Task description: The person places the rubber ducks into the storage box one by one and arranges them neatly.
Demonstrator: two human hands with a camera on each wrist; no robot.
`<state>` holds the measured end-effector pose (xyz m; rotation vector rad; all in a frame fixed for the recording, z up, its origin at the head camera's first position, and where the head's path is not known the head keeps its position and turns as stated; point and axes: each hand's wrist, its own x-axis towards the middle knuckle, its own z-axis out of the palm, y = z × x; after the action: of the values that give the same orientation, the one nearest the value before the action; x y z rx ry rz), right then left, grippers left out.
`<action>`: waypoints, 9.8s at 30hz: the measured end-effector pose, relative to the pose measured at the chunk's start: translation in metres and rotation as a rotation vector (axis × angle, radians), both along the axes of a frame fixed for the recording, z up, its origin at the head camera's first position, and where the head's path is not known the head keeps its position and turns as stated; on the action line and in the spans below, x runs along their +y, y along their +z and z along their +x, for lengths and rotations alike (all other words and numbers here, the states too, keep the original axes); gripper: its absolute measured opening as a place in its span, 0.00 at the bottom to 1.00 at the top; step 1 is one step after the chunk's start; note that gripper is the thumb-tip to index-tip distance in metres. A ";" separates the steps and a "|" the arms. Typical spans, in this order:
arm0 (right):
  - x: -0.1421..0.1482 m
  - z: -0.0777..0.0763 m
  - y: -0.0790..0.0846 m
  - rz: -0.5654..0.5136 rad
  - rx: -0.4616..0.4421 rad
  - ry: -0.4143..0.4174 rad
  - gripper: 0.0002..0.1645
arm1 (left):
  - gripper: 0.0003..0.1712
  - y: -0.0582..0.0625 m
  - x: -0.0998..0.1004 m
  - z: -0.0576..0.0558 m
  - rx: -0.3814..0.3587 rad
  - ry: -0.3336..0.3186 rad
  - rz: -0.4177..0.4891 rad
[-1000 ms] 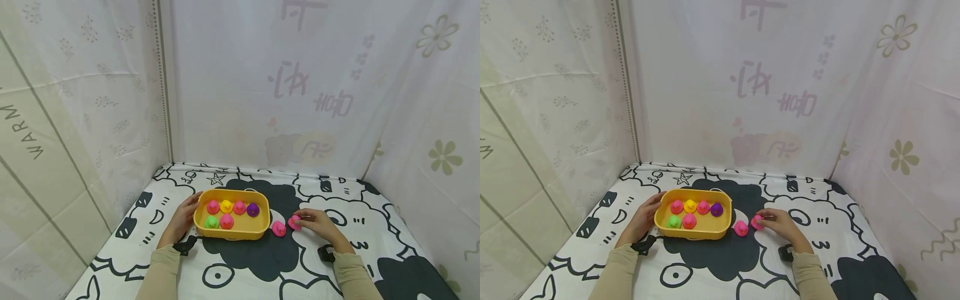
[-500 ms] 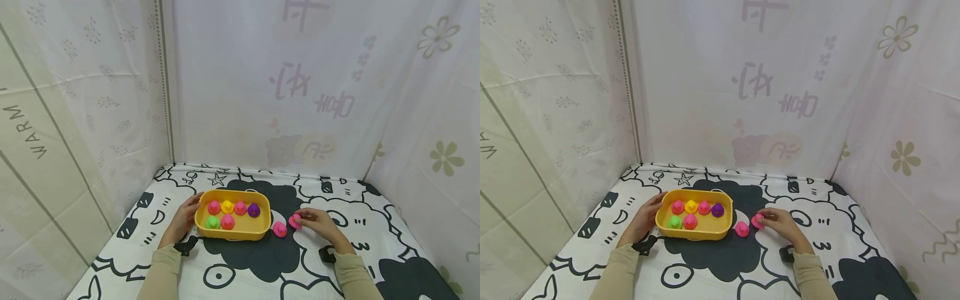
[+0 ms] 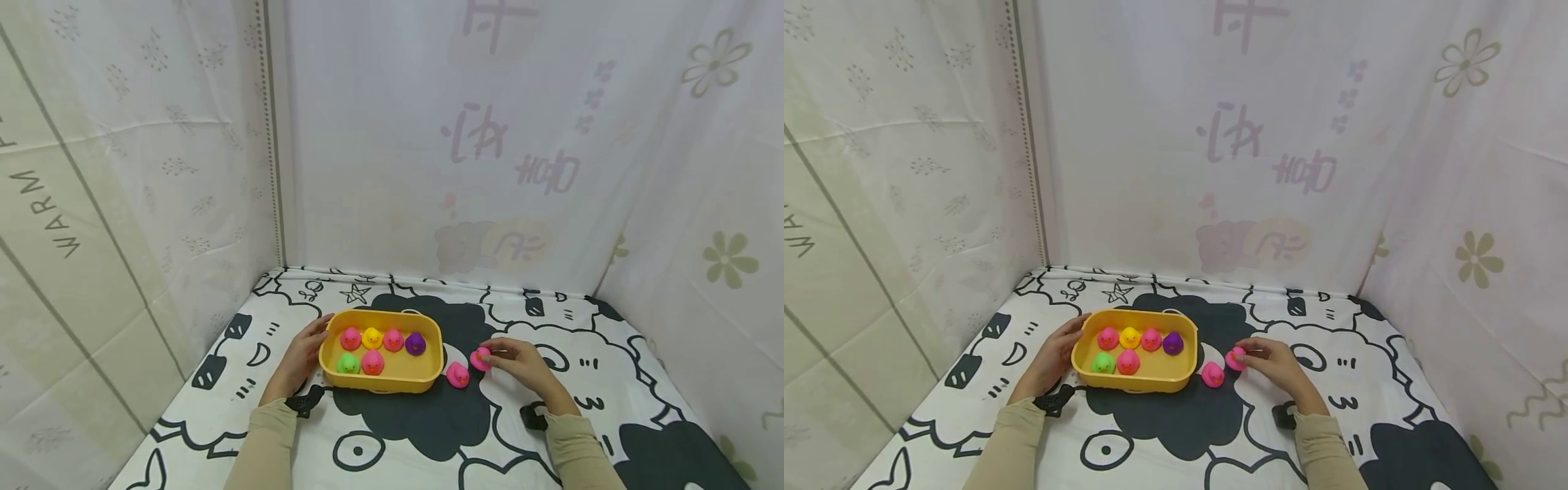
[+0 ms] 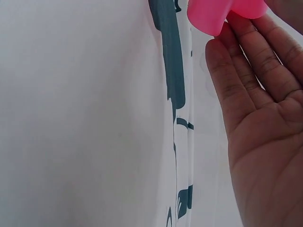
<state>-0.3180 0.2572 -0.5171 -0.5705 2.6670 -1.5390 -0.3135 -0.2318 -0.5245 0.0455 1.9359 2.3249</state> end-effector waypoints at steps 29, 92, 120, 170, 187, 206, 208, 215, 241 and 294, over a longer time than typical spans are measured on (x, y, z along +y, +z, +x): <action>-0.035 -0.008 0.031 -0.003 0.097 0.072 0.18 | 0.30 -0.001 -0.001 0.000 0.008 0.003 -0.006; -0.173 -0.028 0.037 0.305 0.055 0.506 0.18 | 0.30 -0.001 -0.003 0.006 0.011 0.005 -0.019; -0.173 -0.021 0.036 0.440 0.099 0.443 0.16 | 0.29 0.001 0.002 0.003 0.008 0.003 -0.028; -0.094 -0.009 0.037 -0.018 0.117 0.301 0.14 | 0.29 0.000 0.002 0.000 0.017 0.018 -0.009; -0.037 -0.005 -0.010 -0.182 -0.058 0.189 0.17 | 0.29 0.000 0.001 0.003 0.014 0.013 -0.019; -0.034 0.002 -0.016 -0.149 -0.211 0.237 0.22 | 0.28 0.000 0.005 0.003 -0.007 0.011 -0.027; -0.035 0.004 -0.014 -0.123 -0.198 0.255 0.22 | 0.29 0.000 0.005 0.003 -0.008 0.015 -0.028; -0.041 0.000 -0.007 -0.092 -0.137 0.338 0.22 | 0.29 0.005 0.004 -0.001 0.032 0.009 -0.015; -0.039 0.005 -0.009 -0.132 -0.131 0.363 0.21 | 0.29 -0.002 0.004 0.001 -0.004 0.024 -0.025; -0.040 0.004 -0.007 -0.076 -0.091 0.209 0.19 | 0.29 -0.001 0.002 0.003 0.019 -0.008 -0.012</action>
<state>-0.3139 0.2167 -0.5243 -0.7366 2.4044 -1.5720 -0.3106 -0.2298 -0.5252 0.0737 1.9548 2.3161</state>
